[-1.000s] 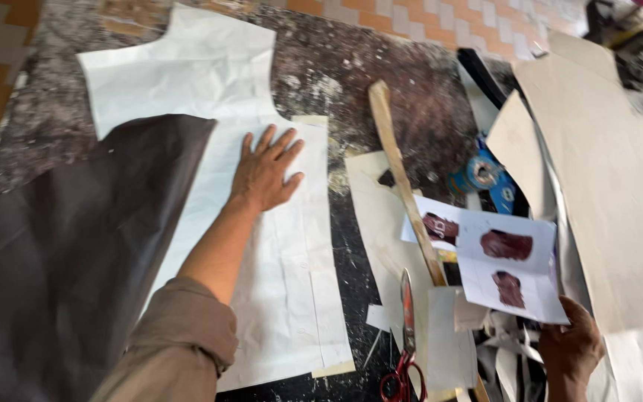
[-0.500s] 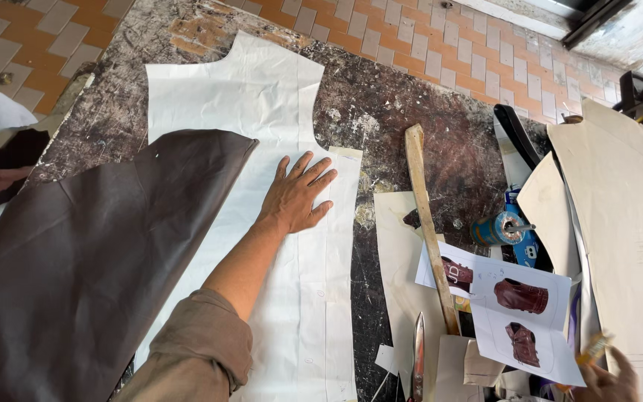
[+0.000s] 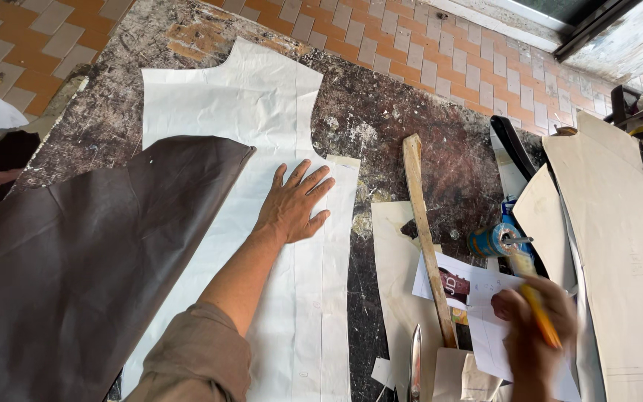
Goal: The person arranges white paper pattern pieces on a workbench, smooths and aligns them over a leather hide and backing paper, marks reference points with a pencil using a wooden straightedge, and cuts the paper patterns into strips with scissors, setting cut pieces aside.
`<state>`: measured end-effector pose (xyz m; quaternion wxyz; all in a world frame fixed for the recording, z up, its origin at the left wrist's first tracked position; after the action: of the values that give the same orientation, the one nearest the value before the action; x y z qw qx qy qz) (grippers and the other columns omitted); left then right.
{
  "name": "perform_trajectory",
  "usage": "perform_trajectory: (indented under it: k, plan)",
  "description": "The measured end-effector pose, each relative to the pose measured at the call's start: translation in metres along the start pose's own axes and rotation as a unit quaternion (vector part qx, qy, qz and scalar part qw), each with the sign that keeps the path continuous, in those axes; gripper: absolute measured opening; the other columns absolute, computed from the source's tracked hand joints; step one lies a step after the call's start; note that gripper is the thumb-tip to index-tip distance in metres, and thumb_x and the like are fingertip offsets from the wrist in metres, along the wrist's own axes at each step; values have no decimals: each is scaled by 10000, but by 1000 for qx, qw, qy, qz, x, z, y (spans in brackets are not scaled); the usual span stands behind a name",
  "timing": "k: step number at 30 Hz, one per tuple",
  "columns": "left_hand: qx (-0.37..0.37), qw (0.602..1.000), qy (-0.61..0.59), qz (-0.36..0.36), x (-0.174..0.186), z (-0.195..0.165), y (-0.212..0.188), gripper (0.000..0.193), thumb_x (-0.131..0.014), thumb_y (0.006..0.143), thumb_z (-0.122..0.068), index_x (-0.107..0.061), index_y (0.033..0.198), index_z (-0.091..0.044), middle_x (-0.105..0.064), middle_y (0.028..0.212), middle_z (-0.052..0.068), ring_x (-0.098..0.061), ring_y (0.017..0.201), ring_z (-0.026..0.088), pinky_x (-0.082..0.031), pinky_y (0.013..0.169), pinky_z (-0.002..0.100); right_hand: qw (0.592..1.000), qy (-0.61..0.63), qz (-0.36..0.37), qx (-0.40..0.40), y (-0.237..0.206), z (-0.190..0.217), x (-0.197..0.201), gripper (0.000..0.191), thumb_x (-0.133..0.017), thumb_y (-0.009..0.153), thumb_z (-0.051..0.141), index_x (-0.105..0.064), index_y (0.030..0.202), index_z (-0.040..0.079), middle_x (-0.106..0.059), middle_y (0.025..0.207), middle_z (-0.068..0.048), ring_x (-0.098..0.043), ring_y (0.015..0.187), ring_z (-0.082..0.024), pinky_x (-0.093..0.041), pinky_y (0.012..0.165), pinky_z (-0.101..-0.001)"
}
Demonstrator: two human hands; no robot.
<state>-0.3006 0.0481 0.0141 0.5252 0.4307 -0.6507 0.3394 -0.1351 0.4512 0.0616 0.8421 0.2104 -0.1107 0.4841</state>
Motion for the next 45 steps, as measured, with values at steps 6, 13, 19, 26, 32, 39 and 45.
perform_trajectory:
  k: [6,13,19,26,32,39,45]
  plan:
    - [-5,1000,3,10,-1,7,9,690,-511,939,-510,-332,1552,-249,-201,1665,-44,-105,1535,256,-71,1210,612,978,124,167,-21,52,57,-199,260,-618,993,211,-667,1134,-2,-630,792,-57,-591,655,-102,-512,580,-251]
    - [1,1000,-7,28,-7,21,17,679,-502,951,-518,-341,1550,-241,-198,1669,-41,-93,1544,271,-78,1212,623,937,191,290,-38,90,71,-320,267,-680,967,80,-695,1180,-80,-751,994,-154,-730,859,-153,-621,765,-254]
    - [2,999,1,50,-22,31,21,678,-475,955,-529,-323,1557,-258,-171,1669,-46,-83,1545,262,-93,1209,630,953,105,282,-31,96,70,-345,249,-697,937,71,-717,1143,-67,-766,949,-125,-734,820,-133,-610,742,-236]
    - [1,999,7,54,-24,30,21,688,-461,955,-532,-299,1564,-258,-151,1676,-43,-68,1546,263,-87,1204,632,961,74,268,-14,98,60,-332,250,-684,943,70,-717,1152,-64,-766,939,-117,-734,821,-127,-600,732,-237]
    - [5,998,13,68,-25,27,23,693,-446,957,-537,-277,1572,-265,-134,1675,-42,-60,1545,259,-68,1211,623,963,98,246,-46,103,50,-316,252,-687,940,76,-710,1148,-64,-764,961,-121,-738,837,-130,-603,739,-239]
    - [5,998,10,60,-18,25,24,690,-465,955,-531,-288,1568,-270,-147,1673,-42,-75,1543,258,-62,1218,621,957,56,284,-22,99,66,-335,315,-715,922,133,-716,1189,-35,-784,1035,-143,-764,849,-144,-619,736,-242]
    - [8,998,3,65,-9,23,23,685,-466,954,-530,-290,1565,-276,-146,1673,-48,-83,1540,254,-63,1219,616,955,-21,293,-44,96,75,-334,355,-688,929,192,-705,1243,26,-787,1036,-143,-771,867,-147,-587,624,-284]
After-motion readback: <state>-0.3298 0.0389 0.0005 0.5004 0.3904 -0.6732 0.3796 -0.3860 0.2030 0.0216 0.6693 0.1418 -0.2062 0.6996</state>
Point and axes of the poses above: each hand's wrist, its own y-axis towards the middle knuckle, its own x-axis out of the back of the hand, z = x × y, the point moved 2 cm from there along y, towards the middle knuckle
